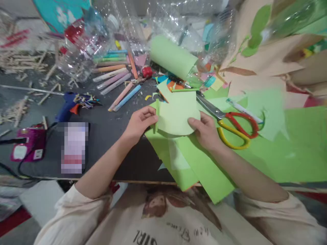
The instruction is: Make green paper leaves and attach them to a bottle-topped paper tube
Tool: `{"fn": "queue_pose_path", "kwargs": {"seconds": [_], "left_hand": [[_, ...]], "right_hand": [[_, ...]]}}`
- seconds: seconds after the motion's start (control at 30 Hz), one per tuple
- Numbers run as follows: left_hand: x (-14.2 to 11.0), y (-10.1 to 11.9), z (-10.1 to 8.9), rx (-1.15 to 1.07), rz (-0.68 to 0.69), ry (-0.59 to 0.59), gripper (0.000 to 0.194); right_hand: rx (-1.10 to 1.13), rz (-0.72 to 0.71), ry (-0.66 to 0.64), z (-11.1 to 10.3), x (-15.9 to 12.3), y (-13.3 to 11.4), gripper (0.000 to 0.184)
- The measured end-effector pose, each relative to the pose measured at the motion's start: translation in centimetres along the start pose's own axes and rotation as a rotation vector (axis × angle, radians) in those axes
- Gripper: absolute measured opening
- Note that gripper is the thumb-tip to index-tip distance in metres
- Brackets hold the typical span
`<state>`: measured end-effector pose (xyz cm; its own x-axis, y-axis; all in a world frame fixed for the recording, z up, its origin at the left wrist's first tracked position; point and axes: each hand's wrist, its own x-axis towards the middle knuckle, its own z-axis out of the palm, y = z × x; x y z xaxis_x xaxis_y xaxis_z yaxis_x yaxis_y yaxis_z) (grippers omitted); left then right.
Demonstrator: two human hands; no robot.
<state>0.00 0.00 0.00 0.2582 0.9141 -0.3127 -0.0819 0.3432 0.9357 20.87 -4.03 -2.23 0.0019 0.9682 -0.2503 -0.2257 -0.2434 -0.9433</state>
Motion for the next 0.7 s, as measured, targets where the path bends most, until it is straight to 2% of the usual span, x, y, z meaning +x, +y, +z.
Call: {"fn": "queue_pose_path", "kwargs": {"seconds": [0.17,0.33,0.53,0.6,0.7], "left_hand": [[0.4,-0.2,-0.4,-0.084,0.020,0.032,0.040],[0.1,0.2,-0.4,-0.062,0.034,-0.057,0.043],[-0.6,0.4,0.0,0.096,0.007,-0.210,0.041],[-0.7,0.4,0.1,0.084,0.011,-0.212,0.041],[-0.6,0.3,0.1,0.015,0.032,-0.155,0.045]], "right_hand": [[-0.120,-0.023,-0.194,-0.6,0.0,-0.4,0.046],[-0.138,0.059,-0.374,-0.4,-0.1,-1.2,0.051],[-0.142,0.130,-0.416,0.7,-0.6,-1.5,0.043],[-0.149,0.115,-0.396,0.9,-0.7,-1.3,0.041],[-0.140,0.048,-0.298,1.0,-0.7,-1.0,0.040]]}}
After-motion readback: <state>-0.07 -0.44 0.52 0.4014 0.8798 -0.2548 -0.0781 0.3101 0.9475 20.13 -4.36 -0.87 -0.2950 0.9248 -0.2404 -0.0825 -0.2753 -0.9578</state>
